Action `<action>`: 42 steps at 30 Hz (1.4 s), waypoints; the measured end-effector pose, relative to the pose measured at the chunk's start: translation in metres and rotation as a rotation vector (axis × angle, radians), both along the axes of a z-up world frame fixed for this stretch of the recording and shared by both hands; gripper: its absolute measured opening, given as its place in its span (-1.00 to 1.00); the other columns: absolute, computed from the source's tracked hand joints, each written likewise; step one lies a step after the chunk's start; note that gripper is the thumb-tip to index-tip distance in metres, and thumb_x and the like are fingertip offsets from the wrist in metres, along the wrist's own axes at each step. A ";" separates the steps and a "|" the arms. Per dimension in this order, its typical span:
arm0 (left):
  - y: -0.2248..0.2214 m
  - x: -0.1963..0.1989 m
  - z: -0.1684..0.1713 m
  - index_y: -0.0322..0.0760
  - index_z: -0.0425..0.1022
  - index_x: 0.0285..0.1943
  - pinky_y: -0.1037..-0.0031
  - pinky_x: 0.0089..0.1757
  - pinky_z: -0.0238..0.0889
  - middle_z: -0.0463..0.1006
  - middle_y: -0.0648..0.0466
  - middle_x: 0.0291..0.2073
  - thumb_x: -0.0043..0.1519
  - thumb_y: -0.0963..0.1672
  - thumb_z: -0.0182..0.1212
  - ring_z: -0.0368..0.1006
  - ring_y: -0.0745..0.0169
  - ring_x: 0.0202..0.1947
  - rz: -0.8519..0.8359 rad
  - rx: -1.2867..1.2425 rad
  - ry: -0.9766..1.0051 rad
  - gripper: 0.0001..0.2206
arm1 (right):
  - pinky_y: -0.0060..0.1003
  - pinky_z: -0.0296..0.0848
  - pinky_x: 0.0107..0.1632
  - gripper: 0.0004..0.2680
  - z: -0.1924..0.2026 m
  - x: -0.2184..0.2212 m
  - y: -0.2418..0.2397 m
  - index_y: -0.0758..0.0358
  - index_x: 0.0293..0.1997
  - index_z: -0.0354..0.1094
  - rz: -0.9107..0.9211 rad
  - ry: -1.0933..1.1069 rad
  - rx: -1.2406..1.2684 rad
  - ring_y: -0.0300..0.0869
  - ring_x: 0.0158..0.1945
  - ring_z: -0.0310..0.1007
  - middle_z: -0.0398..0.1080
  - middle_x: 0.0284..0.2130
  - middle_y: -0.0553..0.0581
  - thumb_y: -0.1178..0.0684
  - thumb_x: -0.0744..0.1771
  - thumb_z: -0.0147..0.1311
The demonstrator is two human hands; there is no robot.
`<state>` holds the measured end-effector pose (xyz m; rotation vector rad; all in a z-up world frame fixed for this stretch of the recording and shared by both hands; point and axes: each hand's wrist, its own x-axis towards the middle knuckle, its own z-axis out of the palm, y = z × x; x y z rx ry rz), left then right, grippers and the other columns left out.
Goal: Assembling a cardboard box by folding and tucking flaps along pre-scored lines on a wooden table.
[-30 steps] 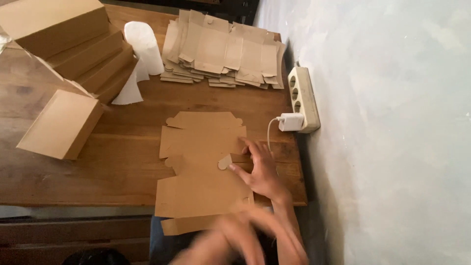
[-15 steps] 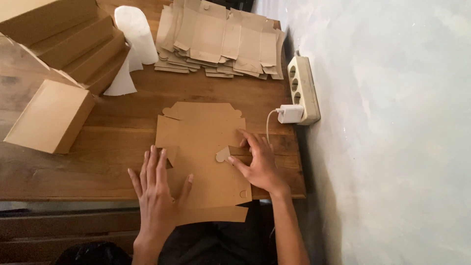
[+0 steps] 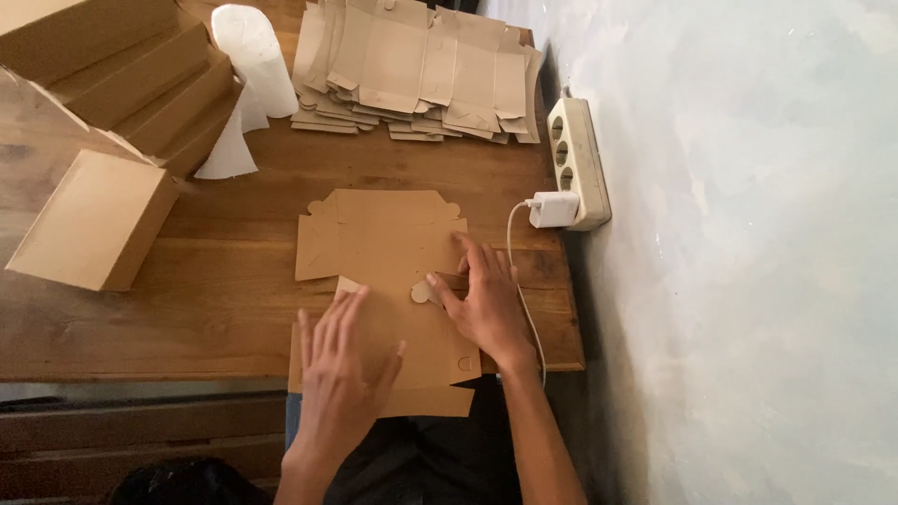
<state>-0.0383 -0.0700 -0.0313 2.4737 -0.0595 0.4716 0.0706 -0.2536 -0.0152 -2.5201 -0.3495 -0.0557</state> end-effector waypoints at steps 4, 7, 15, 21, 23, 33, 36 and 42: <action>-0.006 0.004 -0.003 -0.16 0.06 0.57 -0.09 0.41 -0.36 0.21 -0.03 0.46 0.27 0.06 0.17 0.02 -0.07 0.49 -0.093 0.067 0.030 -0.31 | -0.05 0.10 0.18 -0.49 -0.008 0.002 -0.019 -0.02 0.40 0.16 0.060 0.063 0.069 -0.15 0.01 0.34 0.34 -0.17 -0.05 -0.30 0.31 0.10; -0.010 0.004 -0.006 0.00 0.07 0.58 -0.10 0.39 -0.19 0.15 -0.19 0.46 0.31 0.11 0.08 0.03 -0.24 0.48 -0.116 0.263 -0.060 -0.35 | -0.16 0.13 0.11 -0.50 -0.007 0.001 -0.029 -0.05 0.40 0.15 0.136 0.077 0.079 -0.20 -0.11 0.28 0.32 -0.16 -0.11 -0.23 0.31 0.18; -0.017 0.006 -0.008 0.05 0.19 0.55 -0.03 0.38 -0.13 0.18 -0.19 0.46 0.33 0.17 -0.02 0.07 -0.24 0.47 -0.032 0.364 -0.068 -0.40 | -0.12 0.12 0.19 -0.49 -0.003 0.000 -0.032 0.03 0.37 0.18 0.208 0.077 0.146 -0.20 -0.02 0.31 0.35 -0.09 -0.09 -0.14 0.28 0.26; -0.019 0.007 -0.011 0.03 0.24 0.51 -0.01 0.38 -0.11 0.21 -0.20 0.45 0.33 0.16 -0.02 0.10 -0.24 0.46 -0.007 0.393 -0.068 -0.43 | -0.15 0.12 0.12 -0.52 -0.005 0.002 -0.020 -0.07 0.39 0.18 0.100 0.055 0.085 -0.21 -0.08 0.33 0.32 -0.23 -0.11 -0.21 0.31 0.20; -0.019 0.007 -0.010 0.03 0.25 0.51 0.00 0.38 -0.11 0.21 -0.19 0.45 0.33 0.16 0.00 0.10 -0.23 0.46 0.000 0.395 -0.077 -0.43 | -0.15 0.15 0.10 -0.53 -0.005 0.002 -0.012 0.00 0.36 0.20 0.064 0.023 0.081 -0.17 -0.11 0.31 0.32 -0.24 -0.09 -0.24 0.32 0.17; -0.019 0.006 -0.010 0.04 0.27 0.50 -0.02 0.38 -0.11 0.20 -0.19 0.46 0.33 0.16 -0.01 0.09 -0.21 0.47 0.005 0.388 -0.082 -0.43 | 0.16 0.18 0.24 -0.44 0.014 0.009 0.018 0.20 0.40 0.08 -0.130 0.090 -0.061 0.02 0.10 0.42 0.50 -0.23 0.15 -0.34 0.33 0.02; -0.019 0.006 -0.011 0.04 0.27 0.50 -0.01 0.38 -0.11 0.21 -0.18 0.46 0.32 0.16 0.01 0.10 -0.22 0.47 0.008 0.374 -0.081 -0.43 | 0.08 0.22 0.15 -0.44 0.006 0.008 0.013 0.17 0.40 0.11 -0.117 0.047 -0.052 -0.02 0.06 0.40 0.44 -0.26 0.09 -0.36 0.32 0.03; -0.019 0.006 -0.009 0.05 0.30 0.47 -0.01 0.38 -0.09 0.21 -0.17 0.46 0.32 0.16 0.02 0.13 -0.19 0.45 0.014 0.381 -0.088 -0.45 | -0.10 0.21 0.13 -0.44 -0.009 0.002 -0.006 0.19 0.37 0.13 -0.003 0.034 0.048 -0.09 -0.08 0.29 0.30 -0.29 0.00 -0.31 0.30 0.15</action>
